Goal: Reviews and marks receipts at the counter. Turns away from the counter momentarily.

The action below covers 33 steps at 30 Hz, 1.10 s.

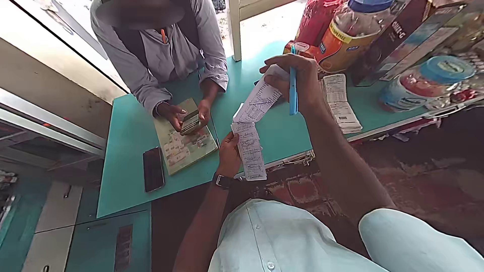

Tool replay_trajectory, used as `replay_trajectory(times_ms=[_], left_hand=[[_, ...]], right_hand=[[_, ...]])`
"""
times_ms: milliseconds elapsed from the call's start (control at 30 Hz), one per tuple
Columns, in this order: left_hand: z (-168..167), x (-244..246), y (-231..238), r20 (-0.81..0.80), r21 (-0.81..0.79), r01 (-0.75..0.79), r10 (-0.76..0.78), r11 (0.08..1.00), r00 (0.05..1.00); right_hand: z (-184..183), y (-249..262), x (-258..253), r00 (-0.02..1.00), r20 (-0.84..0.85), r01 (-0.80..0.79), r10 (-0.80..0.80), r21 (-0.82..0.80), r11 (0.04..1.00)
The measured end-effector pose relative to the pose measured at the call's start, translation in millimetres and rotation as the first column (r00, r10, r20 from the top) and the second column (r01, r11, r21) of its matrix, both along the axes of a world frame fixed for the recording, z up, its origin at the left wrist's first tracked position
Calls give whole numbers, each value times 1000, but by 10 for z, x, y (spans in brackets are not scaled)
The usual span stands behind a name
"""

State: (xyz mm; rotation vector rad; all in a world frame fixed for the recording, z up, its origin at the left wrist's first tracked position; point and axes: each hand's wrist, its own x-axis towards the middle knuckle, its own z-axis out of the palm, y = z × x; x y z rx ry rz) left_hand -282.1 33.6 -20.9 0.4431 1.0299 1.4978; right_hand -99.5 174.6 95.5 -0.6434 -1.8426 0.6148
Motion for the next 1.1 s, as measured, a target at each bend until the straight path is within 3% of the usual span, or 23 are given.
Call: replay_trajectory(times_ms=[200, 400, 500, 533, 567, 633, 700, 767, 833, 933, 1000, 1100], left_hand=[[-112, 127, 173, -6, -52, -67, 67, 996, 998], [-323, 339, 341, -71, -55, -80, 76, 995, 995], [-383, 268, 333, -314, -46, -56, 39, 997, 948], [-368, 205, 311, -489, -59, -53, 18, 997, 872], [-348, 132, 295, -674, -71, -67, 2, 995, 739], [-330, -23, 279, -927, -61, -76, -29, 995, 373], [-358, -177, 385, -998, 32, 14, 31, 999, 58], [-429, -311, 574, -991, 122, 204, 131, 971, -32], [-507, -368, 735, -980, 199, 286, 199, 937, 29], [-532, -351, 773, -969, 181, 105, 160, 978, 187], [-563, -317, 736, -949, 164, -7, 160, 986, 272], [-606, -278, 684, -924, 258, 12, 244, 966, 295]], right_hand=[[-137, 13, 32, 1000, -4, -20, 20, 5, 1000], [-428, -437, 15, 984, 176, -20, 19, 0, 1000], [-825, -694, 47, 978, 208, -28, 23, 21, 999], [-924, -748, 72, 981, 194, -31, 24, 32, 999], [-980, -770, 97, 985, 169, -35, 29, 33, 999], [-982, -749, 143, 992, 121, -38, 34, 30, 999], [-829, -624, 150, 991, 128, -56, 48, 58, 997], [-643, -513, 96, 991, 122, -67, 56, 84, 994], [-502, -516, 47, 998, 64, 4, -9, 76, 997], [-570, -673, 45, 967, -220, 131, -132, -18, 991], [-817, -870, 44, 885, -427, 67, -186, -279, 958], [-1338, -1170, -66, 904, -385, -51, -186, -529, 847]])
